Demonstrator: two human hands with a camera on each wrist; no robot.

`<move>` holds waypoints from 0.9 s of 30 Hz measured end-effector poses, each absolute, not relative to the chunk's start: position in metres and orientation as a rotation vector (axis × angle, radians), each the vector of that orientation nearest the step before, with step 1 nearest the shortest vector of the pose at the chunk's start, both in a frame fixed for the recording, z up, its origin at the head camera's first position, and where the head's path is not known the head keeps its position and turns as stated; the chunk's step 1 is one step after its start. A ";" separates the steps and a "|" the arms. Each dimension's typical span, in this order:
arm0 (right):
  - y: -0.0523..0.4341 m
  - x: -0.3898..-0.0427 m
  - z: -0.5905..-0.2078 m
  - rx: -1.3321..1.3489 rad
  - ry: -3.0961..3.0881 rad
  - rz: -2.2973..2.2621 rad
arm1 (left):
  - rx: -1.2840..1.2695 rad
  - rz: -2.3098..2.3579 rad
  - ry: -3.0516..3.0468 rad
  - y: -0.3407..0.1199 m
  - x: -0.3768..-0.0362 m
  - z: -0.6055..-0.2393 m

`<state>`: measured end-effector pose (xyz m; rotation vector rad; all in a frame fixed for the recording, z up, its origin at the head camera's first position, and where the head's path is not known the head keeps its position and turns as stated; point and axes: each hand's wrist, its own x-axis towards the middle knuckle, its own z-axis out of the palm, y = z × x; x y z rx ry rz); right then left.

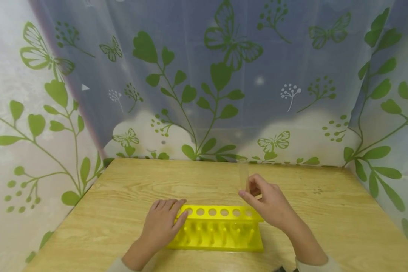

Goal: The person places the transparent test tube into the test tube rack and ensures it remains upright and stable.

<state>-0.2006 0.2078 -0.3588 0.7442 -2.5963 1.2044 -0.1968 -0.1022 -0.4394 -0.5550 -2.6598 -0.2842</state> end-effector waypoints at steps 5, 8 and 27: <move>0.208 -0.202 -0.361 0.764 -2.588 1.179 | -0.555 -0.294 -2.665 -0.102 -0.196 -0.439; 0.208 -0.203 -0.362 0.768 -2.580 1.159 | -0.558 -0.295 -2.644 -0.102 -0.196 -0.439; 0.206 -0.203 -0.362 0.752 -2.624 1.222 | -0.551 -0.291 -2.658 -0.103 -0.197 -0.440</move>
